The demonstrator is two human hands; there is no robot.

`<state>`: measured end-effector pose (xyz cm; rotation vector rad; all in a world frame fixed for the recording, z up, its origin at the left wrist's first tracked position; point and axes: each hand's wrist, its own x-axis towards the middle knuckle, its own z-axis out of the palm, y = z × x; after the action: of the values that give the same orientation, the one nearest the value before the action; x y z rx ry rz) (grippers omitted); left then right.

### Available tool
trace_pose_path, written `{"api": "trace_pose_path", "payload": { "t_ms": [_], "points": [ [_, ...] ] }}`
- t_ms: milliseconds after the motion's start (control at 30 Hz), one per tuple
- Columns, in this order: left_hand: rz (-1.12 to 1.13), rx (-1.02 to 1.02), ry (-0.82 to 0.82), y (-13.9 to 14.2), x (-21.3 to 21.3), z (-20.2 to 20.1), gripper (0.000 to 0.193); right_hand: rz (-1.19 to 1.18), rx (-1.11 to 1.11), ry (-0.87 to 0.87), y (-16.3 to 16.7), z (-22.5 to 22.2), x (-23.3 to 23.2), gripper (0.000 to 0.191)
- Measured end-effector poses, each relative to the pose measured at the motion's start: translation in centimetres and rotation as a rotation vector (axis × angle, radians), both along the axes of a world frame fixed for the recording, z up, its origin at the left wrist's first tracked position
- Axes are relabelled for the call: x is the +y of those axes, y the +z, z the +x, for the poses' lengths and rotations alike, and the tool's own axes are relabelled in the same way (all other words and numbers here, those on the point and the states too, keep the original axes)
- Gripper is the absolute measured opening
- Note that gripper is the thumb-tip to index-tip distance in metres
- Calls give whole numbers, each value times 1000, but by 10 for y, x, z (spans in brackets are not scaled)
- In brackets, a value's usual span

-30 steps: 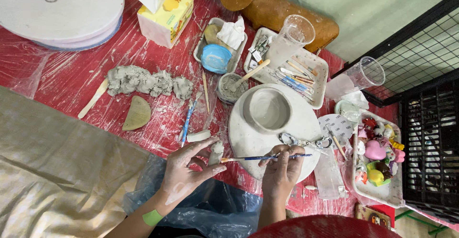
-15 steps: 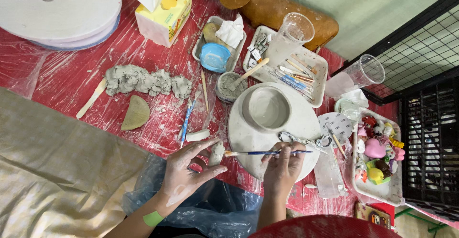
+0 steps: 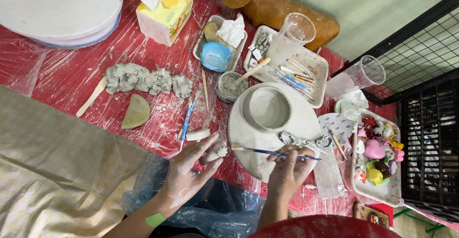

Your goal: The person shapes a small piece of clay by hand on a round bat, pinching and forming it into a small figure. They briefly use a brush on the clay and continue pressing and shaping it with both hands.

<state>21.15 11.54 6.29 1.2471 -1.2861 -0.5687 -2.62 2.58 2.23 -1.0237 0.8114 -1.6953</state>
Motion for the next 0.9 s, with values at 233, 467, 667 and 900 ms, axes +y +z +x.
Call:
{"api": "trace_pose_path", "payload": {
  "t_ms": [233, 467, 667, 900],
  "points": [
    [-125, -213, 47, -17, -6, 5, 51, -70, 4, 16, 9, -3, 5, 10],
    [172, 315, -201, -33, -10, 5, 51, 1, -35, -52, 15, 2, 4, 10],
    [-34, -17, -87, -20, -4, 11, 53, -76, 45, 33, 28, -3, -9, 10],
    [-175, -79, -130, -13, -1, 12, 56, -42, 16, 165, 38, 3, -6, 10]
  ]
}}
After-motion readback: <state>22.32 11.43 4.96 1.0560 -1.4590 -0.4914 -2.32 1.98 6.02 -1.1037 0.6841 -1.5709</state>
